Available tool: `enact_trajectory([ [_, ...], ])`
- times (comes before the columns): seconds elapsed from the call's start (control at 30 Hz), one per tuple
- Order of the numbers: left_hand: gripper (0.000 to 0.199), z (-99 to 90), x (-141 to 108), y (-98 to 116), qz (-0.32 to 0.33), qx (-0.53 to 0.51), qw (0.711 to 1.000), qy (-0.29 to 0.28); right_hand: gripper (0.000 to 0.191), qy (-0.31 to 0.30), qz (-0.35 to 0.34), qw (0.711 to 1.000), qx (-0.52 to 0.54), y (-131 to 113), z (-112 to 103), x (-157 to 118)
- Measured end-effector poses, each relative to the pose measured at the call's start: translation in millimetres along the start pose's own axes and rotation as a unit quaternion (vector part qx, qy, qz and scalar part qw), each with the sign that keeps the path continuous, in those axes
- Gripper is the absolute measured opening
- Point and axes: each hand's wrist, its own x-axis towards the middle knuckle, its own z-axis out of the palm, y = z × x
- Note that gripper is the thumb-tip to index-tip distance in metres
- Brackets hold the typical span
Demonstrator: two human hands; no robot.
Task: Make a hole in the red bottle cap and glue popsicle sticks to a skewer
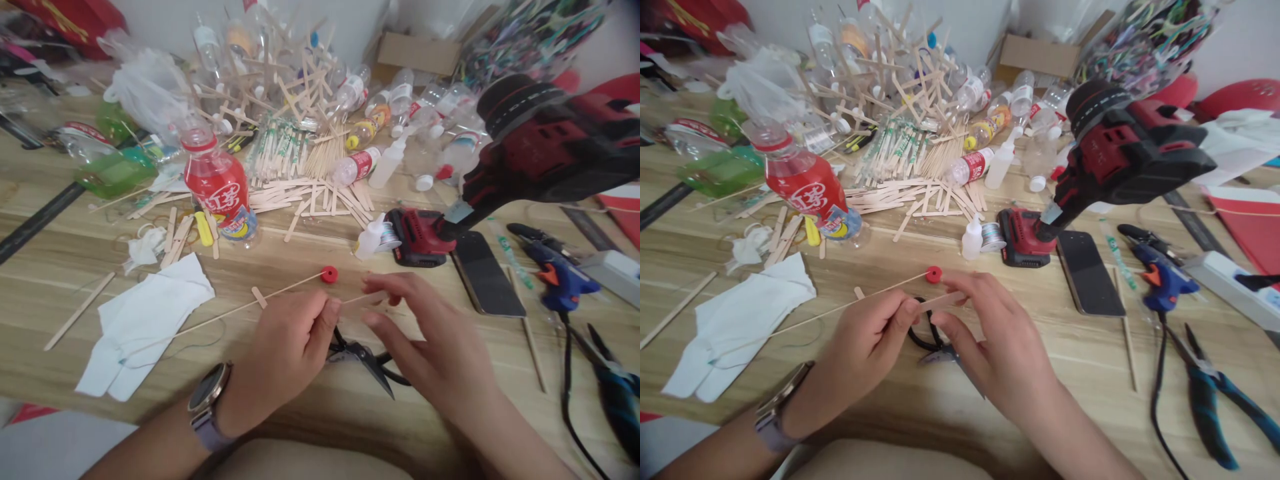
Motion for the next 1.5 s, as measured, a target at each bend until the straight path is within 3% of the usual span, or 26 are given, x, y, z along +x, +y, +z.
enact_trajectory([
  [0.2,0.030,1.6,-1.0,0.7,-0.028,-0.001,1.000,-0.009,0.023,-0.003,0.085,0.995,0.059,3.9,12.8,-2.6],
  [0.3,0.017,2.5,-1.0,-1.1,-0.065,-0.047,0.997,0.001,0.022,-0.005,0.119,0.988,0.098,5.7,13.6,-5.3],
  [0.37,0.018,3.3,-1.0,-2.5,-0.088,-0.090,0.992,0.005,0.022,-0.010,0.145,0.981,0.126,6.7,13.9,-6.6],
  [0.57,0.015,5.4,0.3,-5.8,-0.120,-0.190,0.972,-0.066,0.024,-0.017,0.184,0.966,0.179,5.8,13.8,-7.4],
  [0.83,0.016,3.2,1.4,-3.0,-0.121,-0.121,0.984,-0.055,0.025,-0.014,0.197,0.955,0.220,5.9,14.0,-6.8],
  [0.97,0.014,2.8,-0.4,-0.6,-0.063,-0.037,0.997,-0.028,0.028,-0.017,0.211,0.947,0.242,5.8,14.4,-4.2],
  [1.13,0.015,5.0,-2.7,-1.9,0.058,0.062,0.996,-0.006,0.022,-0.024,0.292,0.890,0.349,9.3,18.5,-2.3],
  [1.37,0.015,8.2,-2.3,-5.1,0.125,0.110,0.986,0.015,0.018,-0.009,0.380,0.769,0.514,18.9,27.2,-4.6],
  [1.5,0.016,9.7,-1.9,-4.4,0.179,0.194,0.964,0.013,0.021,-0.002,0.426,0.725,0.541,20.1,28.3,-2.4],
])
